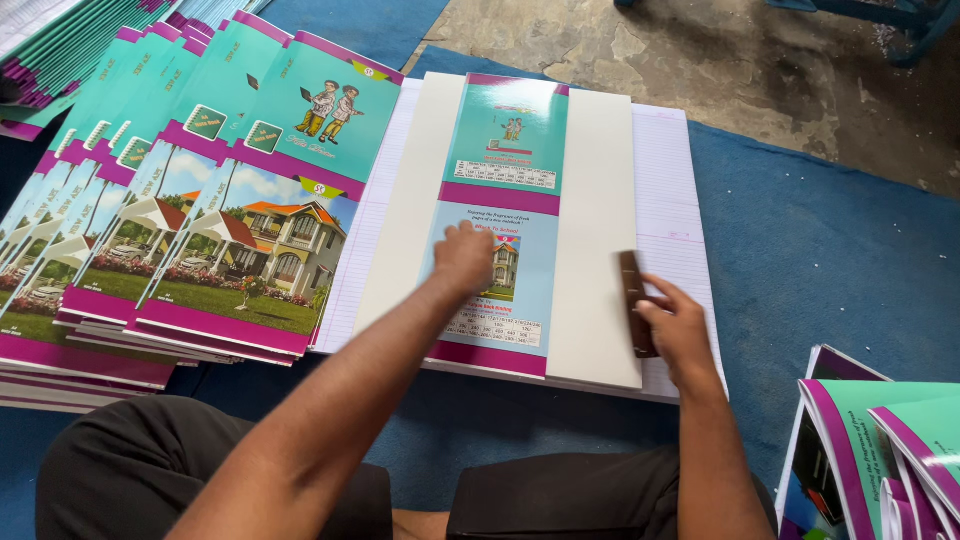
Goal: The person sits on the floor and repeatedly folds a printed cover sheet over a stack of white pages, then uses a wooden block to press and smooth the fold. The person repeats this folding and pressing cycle on multiple book units.
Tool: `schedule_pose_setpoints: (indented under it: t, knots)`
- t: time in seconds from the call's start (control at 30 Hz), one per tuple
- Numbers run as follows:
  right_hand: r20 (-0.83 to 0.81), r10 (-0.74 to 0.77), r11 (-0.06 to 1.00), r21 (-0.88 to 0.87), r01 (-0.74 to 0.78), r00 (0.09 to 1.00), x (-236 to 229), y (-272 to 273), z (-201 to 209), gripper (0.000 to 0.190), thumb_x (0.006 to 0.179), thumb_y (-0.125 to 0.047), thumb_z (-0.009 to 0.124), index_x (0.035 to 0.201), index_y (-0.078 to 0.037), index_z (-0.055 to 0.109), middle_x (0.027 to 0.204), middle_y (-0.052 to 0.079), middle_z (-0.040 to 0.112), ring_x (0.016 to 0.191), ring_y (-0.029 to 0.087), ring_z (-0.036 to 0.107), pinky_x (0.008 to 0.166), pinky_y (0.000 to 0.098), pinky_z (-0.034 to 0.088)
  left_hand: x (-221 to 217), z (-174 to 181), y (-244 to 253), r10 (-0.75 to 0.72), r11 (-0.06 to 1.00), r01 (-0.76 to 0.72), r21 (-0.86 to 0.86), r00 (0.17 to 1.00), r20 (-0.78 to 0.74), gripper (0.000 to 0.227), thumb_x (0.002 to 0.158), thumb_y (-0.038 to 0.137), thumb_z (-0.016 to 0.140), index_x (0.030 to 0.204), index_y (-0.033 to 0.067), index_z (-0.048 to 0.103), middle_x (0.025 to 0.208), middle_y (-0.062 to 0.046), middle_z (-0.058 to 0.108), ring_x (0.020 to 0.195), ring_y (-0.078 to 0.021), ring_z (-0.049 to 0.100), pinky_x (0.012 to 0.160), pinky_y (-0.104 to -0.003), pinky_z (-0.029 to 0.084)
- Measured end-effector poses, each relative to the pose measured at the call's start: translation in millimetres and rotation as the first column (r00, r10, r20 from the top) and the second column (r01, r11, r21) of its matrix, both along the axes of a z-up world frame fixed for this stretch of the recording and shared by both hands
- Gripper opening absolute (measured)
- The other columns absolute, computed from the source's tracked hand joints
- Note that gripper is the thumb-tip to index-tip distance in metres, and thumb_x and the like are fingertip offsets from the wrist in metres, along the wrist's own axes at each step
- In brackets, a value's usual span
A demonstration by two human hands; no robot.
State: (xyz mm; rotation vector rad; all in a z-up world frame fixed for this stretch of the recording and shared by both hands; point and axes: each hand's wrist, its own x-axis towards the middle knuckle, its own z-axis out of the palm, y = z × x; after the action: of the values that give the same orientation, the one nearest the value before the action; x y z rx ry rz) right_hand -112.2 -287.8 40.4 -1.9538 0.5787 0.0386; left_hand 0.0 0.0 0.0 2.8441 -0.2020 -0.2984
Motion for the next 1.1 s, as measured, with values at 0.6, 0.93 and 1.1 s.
schedule_pose_setpoints:
  t: [0.6, 0.93, 1.1]
  knots:
    - [0.162, 0.036, 0.629, -0.770, 0.104, 0.986, 3, -36, -46, 0.045, 0.087, -0.018, 0.072, 0.131, -0.010, 0.070, 0.124, 0.019, 0.062, 0.118, 0.033, 0.059, 0.101, 0.0495, 0.049, -50, 56, -80, 0.129, 0.991, -0.135, -0.015, 0.973, -0.193, 0.100, 0.086, 0.043, 0.074, 0.161, 0.0076, 0.017, 0.158, -0.035, 0.019, 0.144, -0.0637, 0.017, 0.103, -0.080, 0.035]
    - [0.186, 0.224, 0.775, -0.629, -0.059, 0.957, 4, 2, -53, 0.058, 0.090, -0.034, 0.072, 0.134, 0.003, 0.063, 0.127, 0.026, 0.057, 0.107, 0.034, 0.064, 0.091, 0.0458, 0.054, -50, 43, -54, 0.042, 0.948, -0.008, -0.317, 0.994, 0.100, 0.035, 0.093, 0.026, 0.058, 0.096, -0.0067, 0.070, 0.098, -0.029, 0.073, 0.093, -0.0429, 0.072, 0.085, -0.051, 0.057]
    - [0.014, 0.159, 0.801, -0.586, -0.121, 0.987, 1, 9, -47, 0.063, 0.094, -0.039, 0.065, 0.140, 0.003, 0.059, 0.122, 0.023, 0.060, 0.108, 0.033, 0.065, 0.091, 0.0455, 0.055, -51, 54, -37, -0.021, 0.941, 0.085, -0.327, 0.981, 0.193, 0.030, 0.095, 0.022, 0.056, 0.086, -0.0033, 0.069, 0.086, -0.027, 0.072, 0.083, -0.0431, 0.071, 0.078, -0.053, 0.057]
